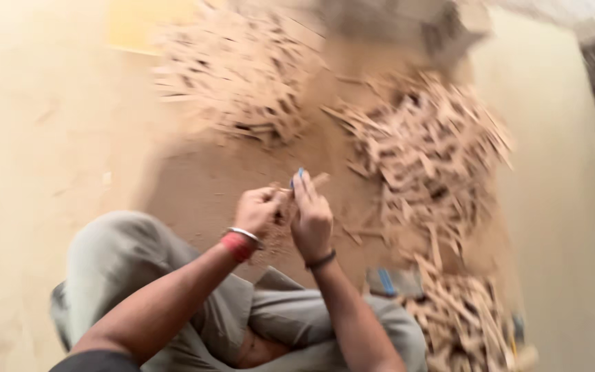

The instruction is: The person sits cross-legged on the workshop floor and sands small wooden cutout pieces one at a time, holding each piece against a small blue sanding block and rubbing the edges, then setting the finished piece onto a large pile of similar cutouts beside them.

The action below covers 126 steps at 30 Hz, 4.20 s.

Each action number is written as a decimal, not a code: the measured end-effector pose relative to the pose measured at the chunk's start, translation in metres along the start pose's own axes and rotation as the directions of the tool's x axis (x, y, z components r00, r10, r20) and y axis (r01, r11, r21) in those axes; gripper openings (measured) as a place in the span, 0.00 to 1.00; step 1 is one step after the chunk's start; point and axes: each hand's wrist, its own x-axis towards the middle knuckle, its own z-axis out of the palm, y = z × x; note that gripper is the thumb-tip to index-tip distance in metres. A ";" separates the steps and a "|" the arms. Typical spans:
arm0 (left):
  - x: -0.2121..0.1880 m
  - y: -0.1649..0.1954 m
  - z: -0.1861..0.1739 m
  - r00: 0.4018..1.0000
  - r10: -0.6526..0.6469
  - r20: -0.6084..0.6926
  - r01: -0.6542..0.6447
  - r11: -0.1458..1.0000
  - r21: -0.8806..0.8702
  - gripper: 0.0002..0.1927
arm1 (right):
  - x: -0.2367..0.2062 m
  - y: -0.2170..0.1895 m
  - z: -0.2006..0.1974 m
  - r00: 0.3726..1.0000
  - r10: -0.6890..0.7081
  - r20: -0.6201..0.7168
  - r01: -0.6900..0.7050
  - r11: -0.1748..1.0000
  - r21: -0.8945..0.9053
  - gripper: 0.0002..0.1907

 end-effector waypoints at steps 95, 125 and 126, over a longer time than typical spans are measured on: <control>-0.054 0.053 0.022 0.719 0.639 0.273 -0.631 0.437 0.641 0.07 | 0.007 -0.011 -0.061 0.996 0.020 -0.085 -0.045 0.952 -0.302 0.25; -0.036 0.038 -0.007 0.953 -0.071 0.293 0.121 0.981 -0.153 0.12 | -0.005 -0.035 -0.044 0.982 -0.164 -0.097 0.135 0.958 -0.254 0.20; -0.038 0.041 -0.007 0.959 -0.094 0.267 0.128 0.985 -0.112 0.13 | 0.000 -0.027 -0.049 0.982 -0.158 -0.103 0.127 0.958 -0.257 0.20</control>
